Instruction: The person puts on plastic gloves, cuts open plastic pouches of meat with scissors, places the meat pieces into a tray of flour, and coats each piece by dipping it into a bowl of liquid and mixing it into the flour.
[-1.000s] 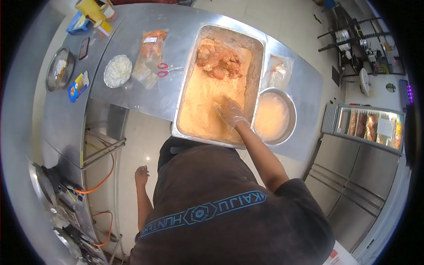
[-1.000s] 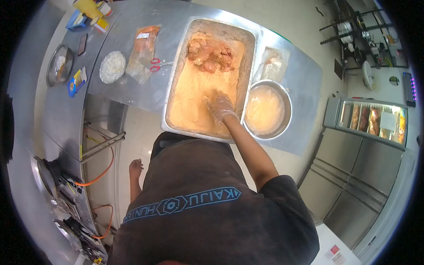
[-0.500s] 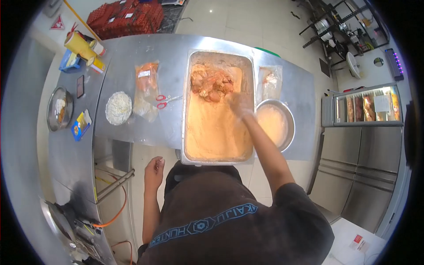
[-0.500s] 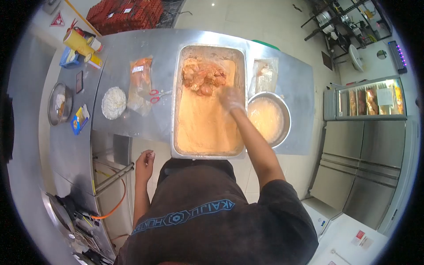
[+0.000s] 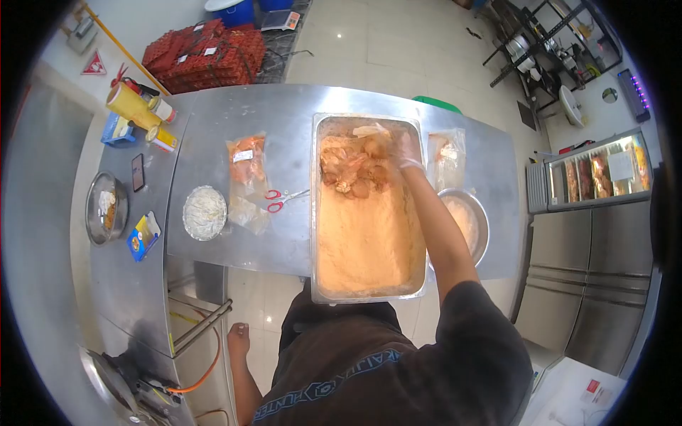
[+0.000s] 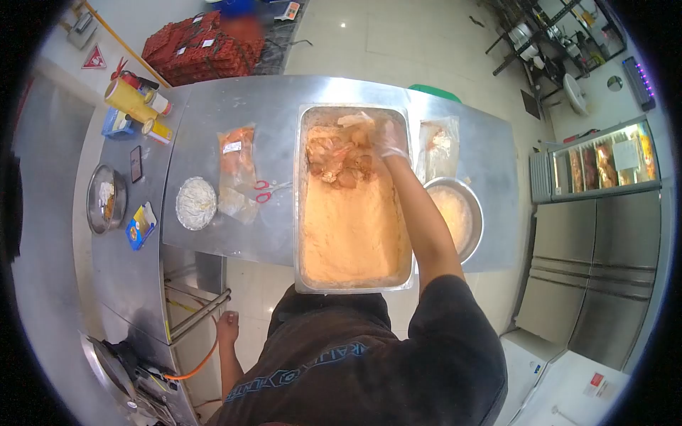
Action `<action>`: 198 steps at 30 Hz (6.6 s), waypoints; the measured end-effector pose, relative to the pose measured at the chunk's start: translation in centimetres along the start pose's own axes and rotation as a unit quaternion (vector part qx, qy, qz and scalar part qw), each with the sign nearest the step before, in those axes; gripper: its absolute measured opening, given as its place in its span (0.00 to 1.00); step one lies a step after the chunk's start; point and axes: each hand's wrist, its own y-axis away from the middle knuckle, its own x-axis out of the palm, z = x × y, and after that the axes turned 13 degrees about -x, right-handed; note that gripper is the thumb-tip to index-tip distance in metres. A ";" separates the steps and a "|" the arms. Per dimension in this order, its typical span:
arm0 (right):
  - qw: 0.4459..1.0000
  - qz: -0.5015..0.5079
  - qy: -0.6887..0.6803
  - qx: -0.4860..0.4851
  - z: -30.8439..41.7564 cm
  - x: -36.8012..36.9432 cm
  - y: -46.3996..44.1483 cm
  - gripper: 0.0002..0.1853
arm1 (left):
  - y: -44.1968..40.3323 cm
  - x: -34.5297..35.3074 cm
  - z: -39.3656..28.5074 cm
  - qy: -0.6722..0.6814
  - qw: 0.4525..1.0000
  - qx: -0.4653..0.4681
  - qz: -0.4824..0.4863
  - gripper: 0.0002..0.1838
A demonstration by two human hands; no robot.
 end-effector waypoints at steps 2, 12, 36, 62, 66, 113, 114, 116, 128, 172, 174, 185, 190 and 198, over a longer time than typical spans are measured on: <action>0.995 -0.042 -0.086 0.028 -1.4 0.7 1.8 0.15 | 1.0 1.7 3.8 0.030 0.997 -0.058 0.042 0.15; 0.973 0.018 -0.154 -0.173 -6.8 -4.5 4.6 0.13 | 9.4 7.5 6.3 0.055 0.954 -0.228 0.185 0.18; 0.991 0.024 0.075 -0.104 -28.5 -13.2 -8.2 0.17 | 27.2 17.9 4.0 -0.113 0.966 -0.214 0.088 0.21; 0.946 -0.216 -0.168 0.174 -29.7 -10.0 12.0 0.34 | 19.0 8.8 -18.1 0.048 0.996 0.024 -0.071 0.15; 0.845 -0.456 -0.218 0.174 -32.5 -13.9 11.8 0.27 | 16.5 7.9 -20.8 0.077 0.994 0.046 -0.058 0.15; 0.955 0.279 0.035 -0.094 6.7 9.4 -4.9 0.42 | 1.1 3.9 -28.9 0.038 0.923 0.199 0.326 0.16; 0.942 0.323 0.036 -0.088 7.4 8.7 -4.9 0.41 | 1.1 3.9 -28.8 0.034 0.929 0.188 0.318 0.16; 0.906 0.415 0.034 -0.069 10.1 5.2 -3.0 0.39 | 1.3 3.5 -29.2 0.034 0.930 0.185 0.314 0.15; 0.911 0.365 -0.110 -0.156 13.1 -4.9 15.8 0.29 | 1.1 4.3 -28.3 0.061 0.926 0.143 0.343 0.12; 0.871 0.090 -0.471 0.107 9.5 7.2 24.3 0.29 | 0.3 6.1 -26.3 0.106 0.927 0.171 0.317 0.16; 0.966 0.188 -0.103 0.142 11.7 -3.2 18.6 0.29 | 1.0 5.8 -26.8 0.124 0.928 0.177 0.304 0.17; 0.947 0.315 -0.033 0.058 5.0 2.6 2.2 0.29 | 3.8 6.5 -27.1 0.211 0.943 0.139 0.218 0.10; 0.909 0.409 -0.012 -0.084 6.4 1.0 6.5 0.28 | 4.4 6.1 -27.8 0.180 0.955 0.120 0.201 0.08; 0.957 0.195 -0.215 0.022 8.2 6.6 -3.7 0.20 | 6.1 6.5 -28.9 0.252 0.951 0.073 0.166 0.06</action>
